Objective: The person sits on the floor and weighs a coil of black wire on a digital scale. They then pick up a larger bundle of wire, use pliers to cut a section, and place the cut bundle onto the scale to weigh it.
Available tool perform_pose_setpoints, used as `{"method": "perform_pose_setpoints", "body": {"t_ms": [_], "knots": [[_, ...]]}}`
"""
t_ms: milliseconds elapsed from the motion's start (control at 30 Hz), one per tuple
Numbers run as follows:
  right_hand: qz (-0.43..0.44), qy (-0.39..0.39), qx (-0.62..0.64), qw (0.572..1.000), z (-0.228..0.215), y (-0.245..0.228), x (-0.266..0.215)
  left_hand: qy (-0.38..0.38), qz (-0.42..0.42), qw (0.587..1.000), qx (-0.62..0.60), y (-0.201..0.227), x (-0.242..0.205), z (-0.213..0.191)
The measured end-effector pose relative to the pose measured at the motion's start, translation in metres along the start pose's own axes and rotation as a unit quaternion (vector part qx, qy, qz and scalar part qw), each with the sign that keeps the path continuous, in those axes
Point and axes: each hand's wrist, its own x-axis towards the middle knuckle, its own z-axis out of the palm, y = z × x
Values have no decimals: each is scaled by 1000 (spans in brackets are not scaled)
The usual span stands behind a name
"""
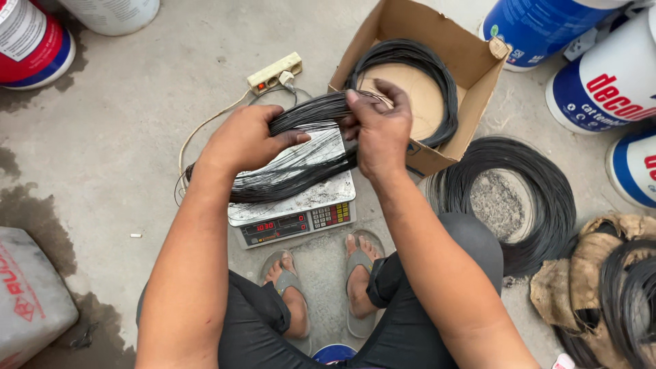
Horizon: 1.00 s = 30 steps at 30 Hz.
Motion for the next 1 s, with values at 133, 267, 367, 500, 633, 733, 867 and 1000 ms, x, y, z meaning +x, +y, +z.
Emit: {"method": "perform_pose_setpoints", "body": {"t_ms": [133,267,367,500,633,733,867,1000], "knots": [[-110,-106,-127,980,-3,-30,-2,16,9,997,69,-3,4,1],[-287,-175,-421,842,-18,-43,10,39,13,994,98,-9,4,4],[-418,-206,-484,740,-22,-53,7,39,10,990,133,-12,7,7],[-528,-244,-508,635,-11,-84,2,47,4,984,169,-13,11,16],[-519,-260,-503,640,-15,-95,15,45,44,982,176,-9,7,44],[-451,-239,-571,644,-22,-86,31,90,134,957,240,-20,8,74],[-364,-242,-576,691,-22,-65,45,254,269,877,307,-36,5,94],[-199,-178,-676,686,-12,-50,45,349,348,797,350,-43,7,88]]}}
